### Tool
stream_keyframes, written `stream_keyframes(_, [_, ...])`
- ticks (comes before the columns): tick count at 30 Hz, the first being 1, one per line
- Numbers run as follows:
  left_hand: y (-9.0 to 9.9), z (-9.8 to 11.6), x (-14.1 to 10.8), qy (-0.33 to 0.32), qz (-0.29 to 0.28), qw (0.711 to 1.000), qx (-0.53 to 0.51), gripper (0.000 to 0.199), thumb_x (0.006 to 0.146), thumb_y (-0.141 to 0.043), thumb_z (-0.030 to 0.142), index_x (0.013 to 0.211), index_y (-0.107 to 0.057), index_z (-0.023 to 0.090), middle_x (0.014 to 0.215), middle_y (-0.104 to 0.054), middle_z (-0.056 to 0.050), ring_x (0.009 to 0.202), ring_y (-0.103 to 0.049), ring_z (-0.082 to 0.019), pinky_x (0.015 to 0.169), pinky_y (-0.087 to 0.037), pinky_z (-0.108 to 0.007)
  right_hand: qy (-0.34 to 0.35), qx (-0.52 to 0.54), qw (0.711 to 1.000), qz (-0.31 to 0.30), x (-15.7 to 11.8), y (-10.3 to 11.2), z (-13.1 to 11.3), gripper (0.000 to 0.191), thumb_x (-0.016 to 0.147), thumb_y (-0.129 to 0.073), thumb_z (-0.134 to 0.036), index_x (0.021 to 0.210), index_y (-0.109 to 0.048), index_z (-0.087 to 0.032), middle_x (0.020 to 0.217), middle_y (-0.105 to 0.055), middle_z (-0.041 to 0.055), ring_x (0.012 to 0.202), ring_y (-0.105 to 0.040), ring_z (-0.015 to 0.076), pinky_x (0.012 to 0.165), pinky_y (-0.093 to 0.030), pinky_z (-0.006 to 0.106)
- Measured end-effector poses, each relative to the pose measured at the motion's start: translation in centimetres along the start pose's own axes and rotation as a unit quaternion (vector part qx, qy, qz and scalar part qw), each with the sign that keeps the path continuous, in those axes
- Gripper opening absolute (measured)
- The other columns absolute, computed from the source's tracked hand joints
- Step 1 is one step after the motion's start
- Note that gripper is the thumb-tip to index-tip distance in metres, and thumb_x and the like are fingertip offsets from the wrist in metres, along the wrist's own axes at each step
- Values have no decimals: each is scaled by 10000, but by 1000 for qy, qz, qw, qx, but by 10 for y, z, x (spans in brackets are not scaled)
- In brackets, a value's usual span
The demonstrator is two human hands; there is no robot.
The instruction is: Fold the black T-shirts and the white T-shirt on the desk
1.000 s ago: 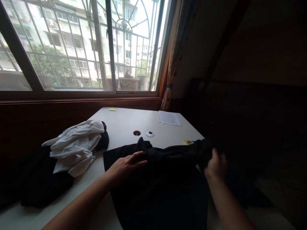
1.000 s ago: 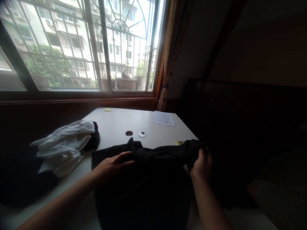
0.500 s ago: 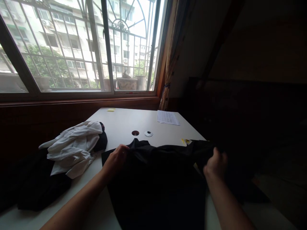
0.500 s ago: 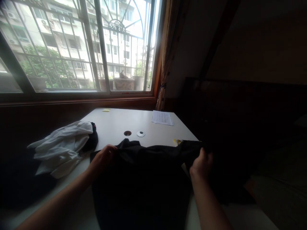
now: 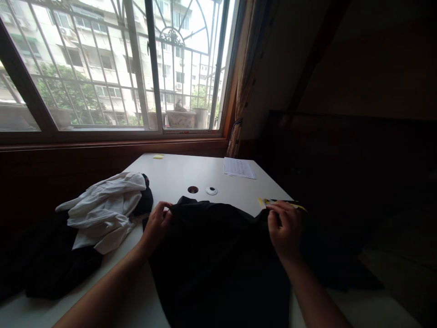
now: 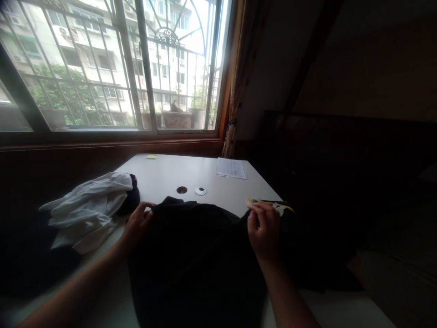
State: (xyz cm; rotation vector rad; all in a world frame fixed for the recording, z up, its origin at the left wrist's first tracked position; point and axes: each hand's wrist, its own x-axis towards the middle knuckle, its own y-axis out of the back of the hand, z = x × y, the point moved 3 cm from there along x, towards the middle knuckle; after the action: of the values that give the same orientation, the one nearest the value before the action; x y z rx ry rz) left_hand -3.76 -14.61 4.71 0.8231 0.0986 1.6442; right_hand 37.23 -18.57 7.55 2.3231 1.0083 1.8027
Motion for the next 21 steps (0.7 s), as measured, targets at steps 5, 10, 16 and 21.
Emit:
stream_keyframes(5, [1,3,0,-18,8,1000,-14,187,943,-477,342,1055,-572,227,986,-674,-25,783,-674,-184,752,-532,-337,85,38,953,-287,-19,-39,-27,480,942,-552,-331,1417,-483,-308,1400,-545,82,1301,-520,266,1113,-431,471])
stream_keyframes(10, [1,4,1,-59,19,998,-18,151,945,-483,306,1014,-585,219,1091,-591,-47,837,-668,-173,781,-544,-341,74,-22,933,-353,-34,-54,-20,654,905,-605,-327,1514,-370,-291,1411,-566,82,1273,-544,281,1089,-448,498])
stream_keyframes(16, [0,-3,3,-52,8,999,-9,145,926,-501,295,1006,-595,220,1059,-560,-46,858,-677,-190,766,-562,-351,57,-55,929,-361,-34,-58,-11,461,893,-589,-283,1353,-578,-264,1275,-661,79,1189,-598,283,1039,-478,476])
stream_keyframes(21, [-3,-7,3,-43,-12,999,10,114,888,-517,257,942,-609,216,1030,-560,-42,832,-679,-187,708,-569,-326,40,-70,926,-370,-34,-57,-13,445,891,-579,-292,1335,-595,-273,1298,-652,73,1209,-584,277,1023,-475,457])
